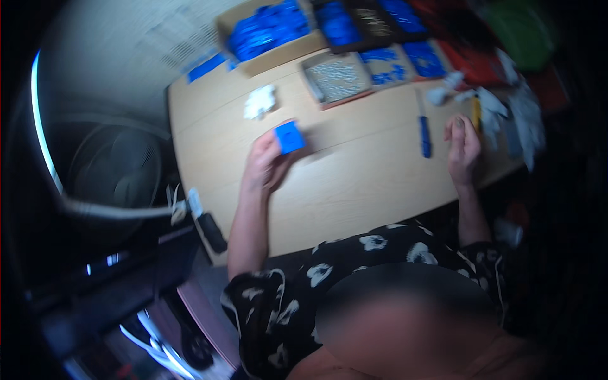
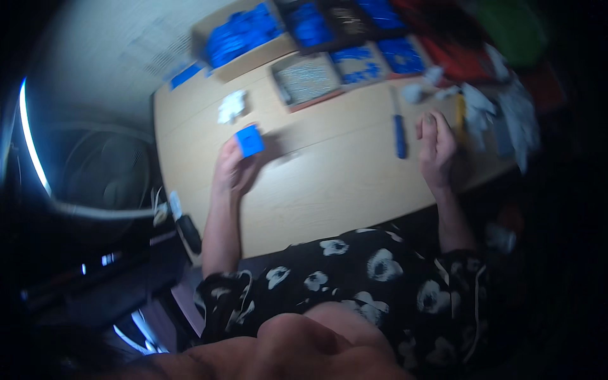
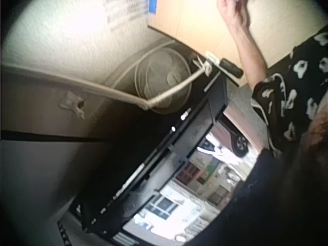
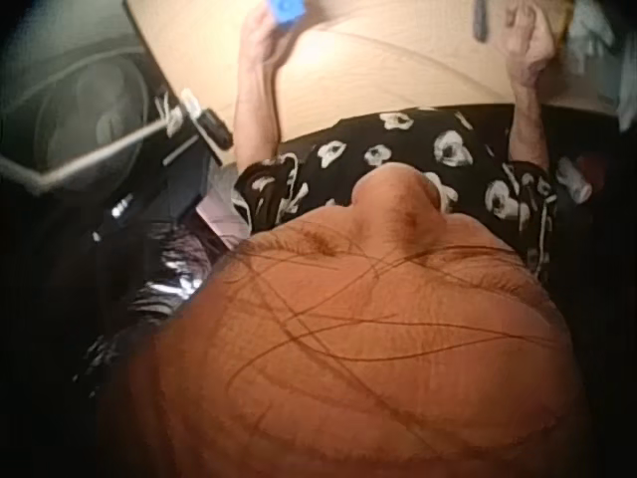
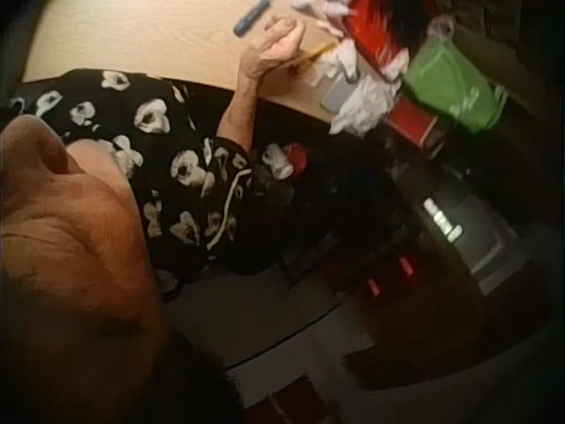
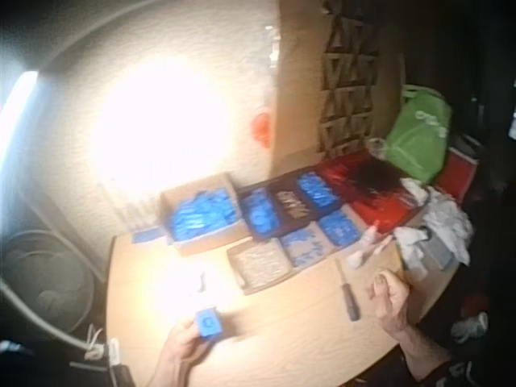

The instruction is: The person assembles small electronic components by joining blue plastic housings and white plastic components with adhesive from a glue bottle.

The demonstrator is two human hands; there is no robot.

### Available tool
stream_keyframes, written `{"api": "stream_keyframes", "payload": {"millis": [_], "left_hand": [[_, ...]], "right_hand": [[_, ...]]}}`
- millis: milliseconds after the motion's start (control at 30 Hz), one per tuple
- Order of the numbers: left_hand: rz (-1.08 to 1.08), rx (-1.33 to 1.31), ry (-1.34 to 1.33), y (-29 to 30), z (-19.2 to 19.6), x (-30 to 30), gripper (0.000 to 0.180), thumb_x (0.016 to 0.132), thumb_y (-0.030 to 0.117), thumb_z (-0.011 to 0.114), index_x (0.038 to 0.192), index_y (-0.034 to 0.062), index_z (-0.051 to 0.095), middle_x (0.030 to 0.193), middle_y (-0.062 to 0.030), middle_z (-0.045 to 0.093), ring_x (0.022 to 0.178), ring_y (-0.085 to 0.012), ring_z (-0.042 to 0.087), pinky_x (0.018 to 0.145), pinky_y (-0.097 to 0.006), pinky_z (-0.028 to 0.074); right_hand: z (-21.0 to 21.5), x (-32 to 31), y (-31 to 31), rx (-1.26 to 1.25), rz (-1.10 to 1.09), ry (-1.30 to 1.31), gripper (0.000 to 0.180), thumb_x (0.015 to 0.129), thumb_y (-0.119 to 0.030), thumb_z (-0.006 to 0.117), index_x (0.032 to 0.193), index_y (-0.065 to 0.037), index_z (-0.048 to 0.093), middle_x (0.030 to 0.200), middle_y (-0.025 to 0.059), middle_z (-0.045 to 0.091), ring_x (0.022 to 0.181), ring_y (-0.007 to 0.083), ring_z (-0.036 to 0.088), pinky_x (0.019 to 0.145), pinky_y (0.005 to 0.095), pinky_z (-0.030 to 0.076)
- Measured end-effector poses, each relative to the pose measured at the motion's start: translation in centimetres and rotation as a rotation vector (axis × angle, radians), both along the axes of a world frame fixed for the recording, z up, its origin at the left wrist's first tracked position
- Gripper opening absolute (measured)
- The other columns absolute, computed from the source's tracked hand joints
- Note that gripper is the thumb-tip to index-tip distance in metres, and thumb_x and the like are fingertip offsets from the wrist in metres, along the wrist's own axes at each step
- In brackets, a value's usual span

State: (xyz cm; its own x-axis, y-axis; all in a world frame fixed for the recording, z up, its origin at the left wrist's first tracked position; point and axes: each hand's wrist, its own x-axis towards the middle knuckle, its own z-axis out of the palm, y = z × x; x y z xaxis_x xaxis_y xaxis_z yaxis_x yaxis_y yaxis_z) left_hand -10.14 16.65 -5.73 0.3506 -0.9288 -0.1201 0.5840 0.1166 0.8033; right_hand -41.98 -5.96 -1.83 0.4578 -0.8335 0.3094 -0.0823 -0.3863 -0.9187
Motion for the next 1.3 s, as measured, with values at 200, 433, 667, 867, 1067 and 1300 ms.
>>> {"api": "stream_keyframes", "payload": {"millis": [200,433,667,867,1067,1300], "left_hand": [[0.032,0.066,0.025,-1.3,0.1,-0.6,0.042,0.096,0.017,0.06,0.134,0.0009,0.051,0.113,-0.0043,0.064,0.095,-0.011,0.061,0.086,-0.025,0.05],[-0.035,0.119,-0.023,-2.2,0.6,-2.1,0.037,0.095,0.015,0.062,0.129,0.0018,0.054,0.11,-0.0031,0.065,0.094,-0.0092,0.062,0.085,-0.024,0.052],[0.083,0.12,-0.008,-1.7,0.1,-1.6,0.039,0.095,0.013,0.061,0.13,0.0011,0.051,0.116,-0.0059,0.063,0.101,-0.0121,0.063,0.09,-0.026,0.053],[0.082,0.08,0.014,-3.0,-0.6,-2.5,0.04,0.095,0.014,0.061,0.131,0.002,0.05,0.118,-0.0062,0.063,0.104,-0.0124,0.062,0.09,-0.026,0.053],[0.139,0.131,0.001,-0.6,-0.1,-2.7,0.042,0.094,0.014,0.062,0.132,0.0016,0.049,0.114,-0.0038,0.062,0.1,-0.0101,0.06,0.092,-0.028,0.048],[0.071,0.006,0.205,-2.7,-0.5,-3.5,0.028,0.096,0.013,0.061,0.122,0.0036,0.056,0.111,-0.0034,0.063,0.096,-0.0092,0.06,0.087,-0.023,0.051]], "right_hand": [[-2.9,-4.9,-0.1,-0.033,-0.18,0.292,0.026,0.095,-0.01,0.058,0.12,0.0,0.059,0.099,0.0077,0.061,0.088,0.0147,0.06,0.075,0.0238,0.049],[-3.4,-2.6,0.3,-0.177,-0.1,0.437,0.026,0.086,-0.012,0.07,0.106,0.002,0.061,0.101,0.0159,0.061,0.086,0.0265,0.065,0.07,0.0359,0.054],[-4.1,-7.1,-4.5,-0.34,-0.573,0.936,0.029,0.093,-0.023,0.061,0.109,0.0,0.057,0.11,0.0188,0.056,0.097,0.0343,0.06,0.082,0.0438,0.049],[-4.7,-8.4,-5.2,-0.147,-0.647,0.972,0.039,0.092,-0.034,0.062,0.109,0.0,0.057,0.113,0.0199,0.056,0.102,0.0359,0.06,0.084,0.0465,0.049],[-5.4,-6.9,-5.9,0.149,-0.544,0.631,0.038,0.091,-0.03,0.063,0.111,0.003,0.063,0.095,0.0205,0.068,0.091,0.0286,0.067,0.079,0.0398,0.05],[-1.9,-6.7,-0.2,0.065,-0.366,-0.022,0.029,0.096,-0.014,0.054,0.123,-0.001,0.051,0.092,0.0067,0.061,0.066,0.0076,0.054,0.055,0.0206,0.045]]}}
